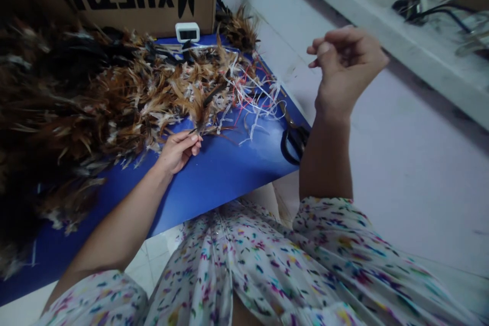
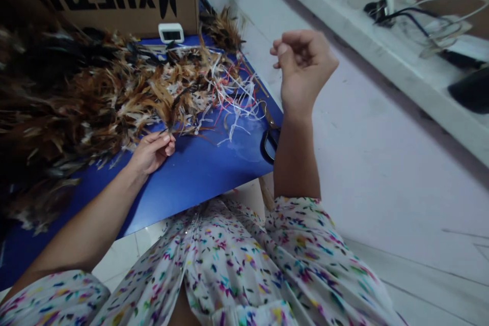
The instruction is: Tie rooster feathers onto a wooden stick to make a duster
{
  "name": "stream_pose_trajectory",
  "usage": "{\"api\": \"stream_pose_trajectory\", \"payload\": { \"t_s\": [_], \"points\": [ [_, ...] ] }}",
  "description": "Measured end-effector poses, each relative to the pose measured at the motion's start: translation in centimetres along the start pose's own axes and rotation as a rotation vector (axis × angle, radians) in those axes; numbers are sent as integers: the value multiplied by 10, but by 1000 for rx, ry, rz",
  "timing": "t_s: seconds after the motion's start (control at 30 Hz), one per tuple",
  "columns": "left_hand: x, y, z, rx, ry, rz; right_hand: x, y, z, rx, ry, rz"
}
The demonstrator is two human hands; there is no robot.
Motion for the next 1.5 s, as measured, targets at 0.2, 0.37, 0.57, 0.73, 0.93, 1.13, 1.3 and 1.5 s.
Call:
{"api": "stream_pose_trajectory", "payload": {
  "t_s": [0.2, 0.37, 0.57, 0.73, 0.93, 1.13, 1.3, 1.5],
  "points": [
    [1, 1, 1, -2, -7, -1, 8, 11, -15, -35, -58, 67],
    [3, 3, 1, 2, 5, -3, 9, 60, 0, 10, -296, 343],
    [3, 3, 1, 9, 27, -23, -4, 77, 54, 63, -446, 375],
    [2, 1, 0, 11, 39, -62, 4, 56, 93, 8, -688, 240],
    [2, 2, 1, 30, 22, -54, 28, 45, 118, -236, -922, 271],
    [2, 1, 1, 35, 5, -56, 34, 58, 125, -264, -904, 415],
    [1, 0, 1, 44, -23, -46, 17, 41, 102, -125, -695, 33],
    [1, 1, 2, 46, 2, -45, 17, 10, 75, 161, -556, -245]
  ]
}}
Point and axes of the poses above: each hand's wrist, its own z-axis away from the middle knuckle, its own x-axis out of the palm, y = z × x, the point moved 2 cm from there along -z, towards the middle knuckle, and after that the axes turned 6 degrees about x, right-handed, at the moved point
